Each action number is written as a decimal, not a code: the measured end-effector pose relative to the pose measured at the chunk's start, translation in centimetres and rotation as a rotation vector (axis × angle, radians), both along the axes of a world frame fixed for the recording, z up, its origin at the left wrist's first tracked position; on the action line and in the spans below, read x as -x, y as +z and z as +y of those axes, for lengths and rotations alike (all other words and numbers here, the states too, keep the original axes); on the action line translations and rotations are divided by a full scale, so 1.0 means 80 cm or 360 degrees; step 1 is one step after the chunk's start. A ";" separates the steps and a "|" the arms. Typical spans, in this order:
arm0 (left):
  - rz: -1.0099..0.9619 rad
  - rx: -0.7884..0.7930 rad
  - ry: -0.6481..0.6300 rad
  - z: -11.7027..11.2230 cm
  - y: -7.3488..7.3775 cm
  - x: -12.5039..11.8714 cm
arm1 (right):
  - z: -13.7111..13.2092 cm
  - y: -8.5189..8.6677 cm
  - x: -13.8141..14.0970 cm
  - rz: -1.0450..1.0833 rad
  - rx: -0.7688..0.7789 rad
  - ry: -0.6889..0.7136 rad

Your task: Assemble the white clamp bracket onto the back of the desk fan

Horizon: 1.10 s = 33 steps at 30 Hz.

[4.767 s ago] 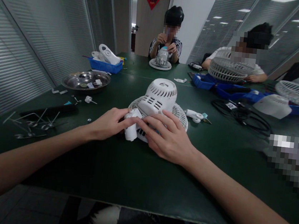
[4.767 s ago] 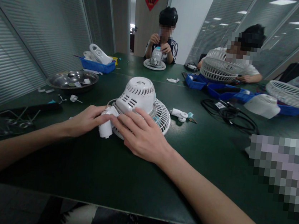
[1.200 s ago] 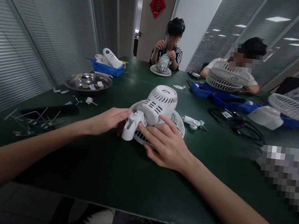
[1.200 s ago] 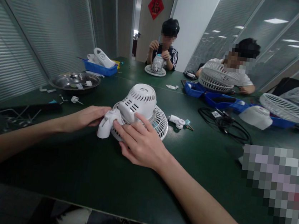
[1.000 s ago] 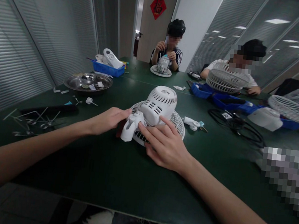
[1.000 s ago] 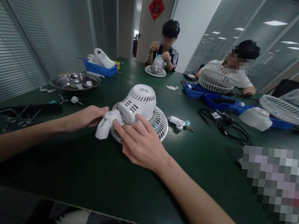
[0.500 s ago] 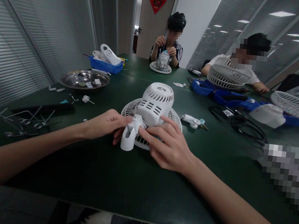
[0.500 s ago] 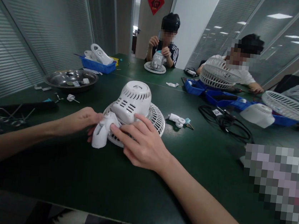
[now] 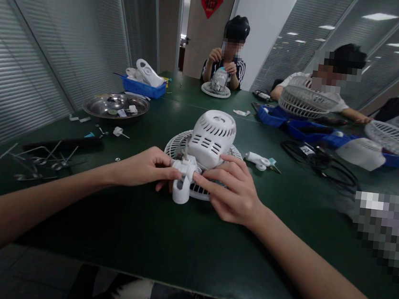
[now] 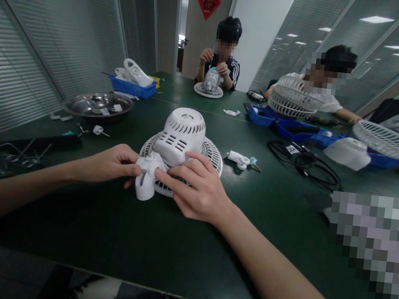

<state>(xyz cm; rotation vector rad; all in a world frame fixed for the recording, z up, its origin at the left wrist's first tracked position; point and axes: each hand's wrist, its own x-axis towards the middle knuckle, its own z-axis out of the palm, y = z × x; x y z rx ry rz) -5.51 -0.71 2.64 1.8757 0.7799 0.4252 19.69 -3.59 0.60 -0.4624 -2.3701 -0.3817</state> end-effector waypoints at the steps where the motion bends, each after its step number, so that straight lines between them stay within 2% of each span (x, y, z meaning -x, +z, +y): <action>1: 0.0000 0.0006 0.0009 0.000 -0.001 0.000 | 0.000 0.000 0.000 0.0000 -0.0006 0.0000; 8: -0.0109 0.0257 0.0083 -0.002 0.004 -0.003 | 0.000 0.003 0.001 0.0005 -0.0041 0.0029; 13: -0.0087 0.0249 0.0127 -0.003 0.011 -0.006 | 0.000 0.004 0.001 -0.0011 -0.0036 0.0018; 16: -0.0018 0.0131 0.0130 -0.002 0.018 -0.002 | -0.001 0.006 0.002 -0.0027 -0.0047 0.0006; 21: 0.0152 -0.0382 0.0302 0.003 0.033 0.012 | -0.003 0.006 0.007 -0.0124 -0.0051 -0.0037; 24: 0.0210 -0.0588 0.0348 0.003 0.040 0.016 | -0.003 0.006 0.011 -0.0164 -0.0046 -0.0069; 28: 0.0189 -0.0746 0.0356 0.002 0.045 0.018 | -0.003 0.006 0.013 -0.0182 -0.0029 -0.0063; 33: 0.0157 -0.0785 0.0427 0.006 0.050 0.025 | -0.002 0.006 0.017 -0.0240 -0.0020 -0.0033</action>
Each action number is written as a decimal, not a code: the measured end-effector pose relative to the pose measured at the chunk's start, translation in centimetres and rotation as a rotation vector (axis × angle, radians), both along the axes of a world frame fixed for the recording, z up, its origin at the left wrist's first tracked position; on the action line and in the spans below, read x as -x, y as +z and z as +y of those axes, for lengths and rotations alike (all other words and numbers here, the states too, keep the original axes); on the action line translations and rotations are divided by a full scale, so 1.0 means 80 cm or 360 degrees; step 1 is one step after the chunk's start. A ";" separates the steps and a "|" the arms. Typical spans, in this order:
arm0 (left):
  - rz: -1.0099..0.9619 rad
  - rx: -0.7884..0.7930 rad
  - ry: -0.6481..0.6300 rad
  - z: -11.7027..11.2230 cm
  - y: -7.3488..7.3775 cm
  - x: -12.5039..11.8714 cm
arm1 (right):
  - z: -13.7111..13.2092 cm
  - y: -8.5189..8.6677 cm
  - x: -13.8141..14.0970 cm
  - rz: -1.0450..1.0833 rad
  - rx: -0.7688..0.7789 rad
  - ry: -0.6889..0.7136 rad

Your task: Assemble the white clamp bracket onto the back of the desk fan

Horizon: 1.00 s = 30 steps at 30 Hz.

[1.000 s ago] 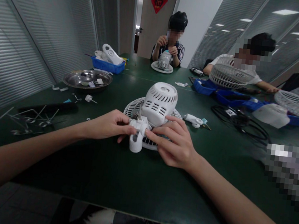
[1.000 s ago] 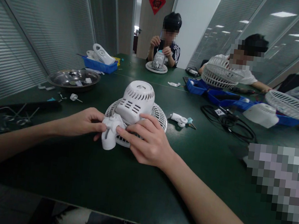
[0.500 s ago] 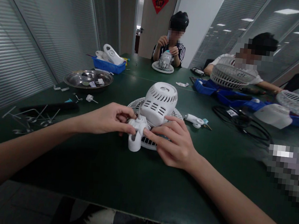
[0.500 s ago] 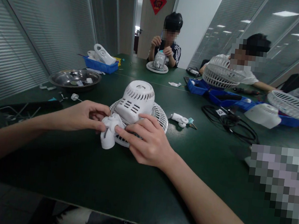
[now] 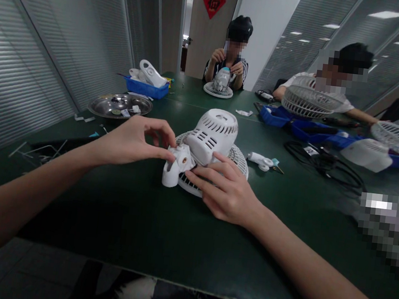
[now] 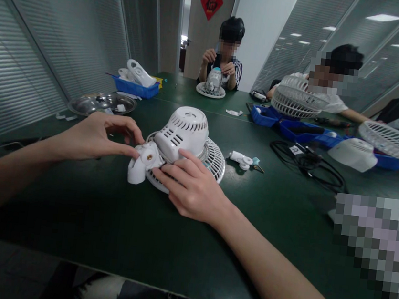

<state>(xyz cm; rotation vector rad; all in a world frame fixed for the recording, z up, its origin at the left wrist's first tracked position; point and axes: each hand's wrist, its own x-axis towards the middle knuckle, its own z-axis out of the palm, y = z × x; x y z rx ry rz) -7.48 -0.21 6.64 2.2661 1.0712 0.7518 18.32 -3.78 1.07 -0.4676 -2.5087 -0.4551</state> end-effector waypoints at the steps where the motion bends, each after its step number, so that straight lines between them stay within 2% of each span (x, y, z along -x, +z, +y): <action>1: -0.0019 0.0000 0.0009 0.002 0.001 0.002 | 0.000 0.000 0.001 -0.0031 -0.0005 -0.0003; 4: 0.0014 0.0013 0.0037 0.008 0.002 0.009 | 0.000 -0.001 0.003 -0.0113 -0.0012 -0.0030; 8: 0.0288 0.0014 0.0053 0.016 0.001 0.015 | -0.001 -0.002 0.004 -0.0173 -0.0031 -0.0052; 13: 0.0484 0.0117 -0.0125 0.016 -0.001 0.014 | -0.001 -0.003 0.004 -0.0150 -0.0070 -0.0054; 18: 0.0420 -0.0011 -0.0323 0.016 -0.002 0.014 | -0.001 -0.004 0.004 -0.0152 -0.0075 -0.0056; 25: 0.0243 -0.0296 -0.0241 0.024 -0.008 0.019 | 0.000 -0.003 0.004 -0.0148 -0.0074 -0.0057; 30: 0.0143 -0.0289 -0.0146 0.020 -0.005 0.016 | 0.000 -0.003 0.003 -0.0133 -0.0070 -0.0043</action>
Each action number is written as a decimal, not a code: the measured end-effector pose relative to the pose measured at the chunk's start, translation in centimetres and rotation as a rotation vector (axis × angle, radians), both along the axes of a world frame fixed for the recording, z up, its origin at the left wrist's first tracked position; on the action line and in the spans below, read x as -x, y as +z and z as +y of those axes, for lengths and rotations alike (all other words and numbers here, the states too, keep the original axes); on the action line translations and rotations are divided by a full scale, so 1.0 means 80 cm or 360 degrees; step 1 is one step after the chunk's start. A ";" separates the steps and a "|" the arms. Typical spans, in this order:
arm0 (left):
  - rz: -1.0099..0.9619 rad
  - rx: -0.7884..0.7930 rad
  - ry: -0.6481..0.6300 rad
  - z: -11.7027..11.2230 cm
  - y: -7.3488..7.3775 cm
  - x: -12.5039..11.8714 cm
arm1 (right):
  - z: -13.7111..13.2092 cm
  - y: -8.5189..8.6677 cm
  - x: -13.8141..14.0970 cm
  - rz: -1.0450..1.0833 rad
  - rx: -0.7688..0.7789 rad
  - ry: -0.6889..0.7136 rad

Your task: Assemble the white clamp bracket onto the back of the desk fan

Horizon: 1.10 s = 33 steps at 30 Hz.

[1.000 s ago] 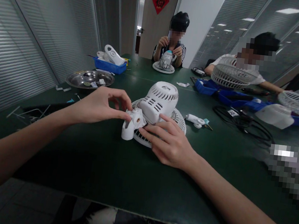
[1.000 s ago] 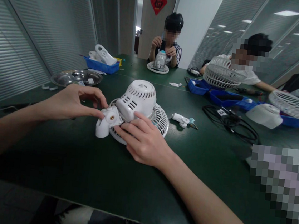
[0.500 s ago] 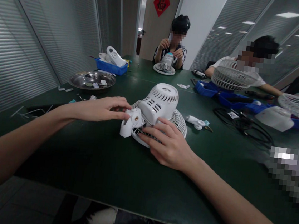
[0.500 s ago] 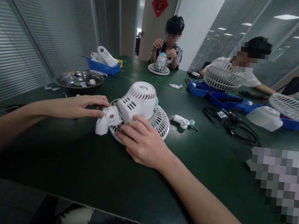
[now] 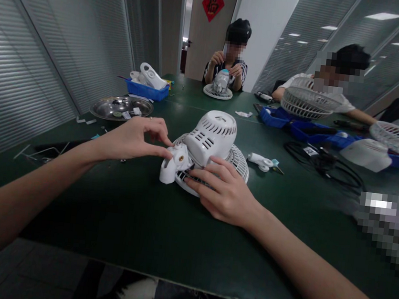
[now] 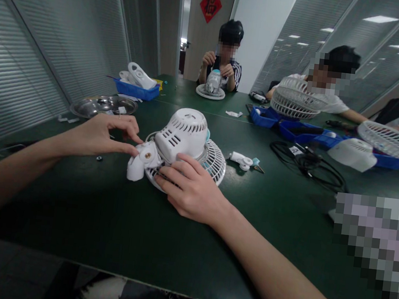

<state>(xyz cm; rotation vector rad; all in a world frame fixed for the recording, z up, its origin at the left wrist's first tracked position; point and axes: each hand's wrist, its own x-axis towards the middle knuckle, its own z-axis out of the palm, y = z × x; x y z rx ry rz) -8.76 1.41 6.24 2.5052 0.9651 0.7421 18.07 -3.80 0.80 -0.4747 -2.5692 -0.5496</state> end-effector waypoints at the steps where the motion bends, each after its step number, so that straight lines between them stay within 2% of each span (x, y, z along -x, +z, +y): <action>1: -0.0014 0.0006 0.0014 -0.001 0.001 -0.001 | 0.000 0.000 0.000 0.0006 0.0000 0.0002; 8: -0.0019 0.0040 0.0046 0.000 -0.005 -0.004 | -0.001 0.003 0.000 0.0012 -0.0004 -0.0011; 13: 0.0213 0.0274 -0.0183 0.001 -0.014 -0.010 | -0.001 0.003 -0.002 0.0043 -0.0051 -0.0006; 16: 0.0199 0.0331 -0.0280 -0.001 -0.014 -0.012 | -0.001 0.002 -0.002 0.0054 -0.0054 -0.0009; 26: -0.0131 0.0149 -0.0098 -0.007 -0.009 -0.010 | -0.001 0.004 -0.001 0.0059 -0.0046 -0.0008; 33: -0.0103 0.0076 0.0022 -0.007 -0.011 -0.011 | -0.001 0.003 -0.002 0.0061 -0.0028 -0.0022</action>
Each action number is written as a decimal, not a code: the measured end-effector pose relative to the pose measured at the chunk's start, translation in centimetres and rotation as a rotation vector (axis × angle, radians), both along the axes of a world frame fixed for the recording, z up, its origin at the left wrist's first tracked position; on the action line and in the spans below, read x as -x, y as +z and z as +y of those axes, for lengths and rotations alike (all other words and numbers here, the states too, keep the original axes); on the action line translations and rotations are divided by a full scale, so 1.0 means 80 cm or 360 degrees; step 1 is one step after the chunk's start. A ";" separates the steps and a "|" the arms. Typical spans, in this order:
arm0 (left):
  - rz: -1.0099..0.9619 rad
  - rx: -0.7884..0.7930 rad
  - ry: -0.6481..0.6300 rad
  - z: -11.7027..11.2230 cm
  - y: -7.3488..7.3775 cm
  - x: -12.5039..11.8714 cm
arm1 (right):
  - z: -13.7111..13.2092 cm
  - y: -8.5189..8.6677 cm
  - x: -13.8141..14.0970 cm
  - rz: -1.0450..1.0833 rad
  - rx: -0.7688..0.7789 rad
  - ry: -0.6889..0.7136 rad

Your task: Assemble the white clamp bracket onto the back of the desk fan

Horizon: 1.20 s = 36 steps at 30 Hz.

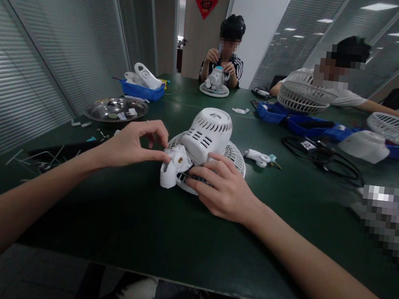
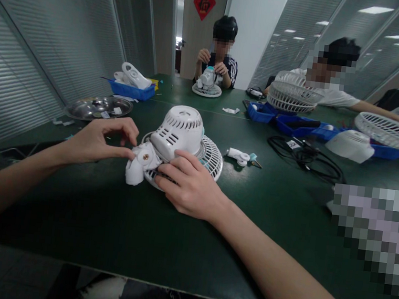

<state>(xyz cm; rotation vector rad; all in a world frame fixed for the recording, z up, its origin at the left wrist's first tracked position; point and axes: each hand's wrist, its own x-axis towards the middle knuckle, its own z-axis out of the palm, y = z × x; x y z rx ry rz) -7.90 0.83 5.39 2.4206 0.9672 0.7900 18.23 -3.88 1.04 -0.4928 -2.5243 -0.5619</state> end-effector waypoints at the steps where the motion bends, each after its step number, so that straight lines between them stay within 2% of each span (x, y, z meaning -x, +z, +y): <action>1: 0.0042 -0.0017 0.0028 0.001 -0.001 0.000 | 0.000 0.000 0.000 0.0005 0.0001 0.0005; 4: 0.0223 -0.0011 0.0000 0.004 -0.005 -0.001 | -0.001 0.000 -0.001 0.0027 0.0011 0.0024; 8: 0.0361 0.0155 -0.0149 0.002 -0.007 -0.006 | -0.001 -0.002 -0.002 0.0063 -0.0001 0.0021; 13: 0.0276 0.0204 -0.0215 -0.005 -0.003 -0.009 | -0.001 -0.005 -0.002 0.0127 -0.0011 -0.0011; 18: 0.0222 0.0169 -0.0178 -0.006 -0.002 -0.009 | -0.001 -0.007 -0.001 0.0184 0.0053 -0.0032; 28: 0.0044 0.0090 -0.0108 -0.005 -0.008 -0.008 | -0.004 0.000 0.001 0.0175 0.0026 -0.0063; 33: 0.0010 0.0219 -0.0082 -0.008 -0.011 -0.014 | -0.003 0.004 -0.004 0.0187 -0.0043 -0.0019; 36: 0.0141 0.0372 -0.0130 -0.011 -0.013 -0.017 | 0.002 0.003 -0.010 0.0160 -0.0075 0.0028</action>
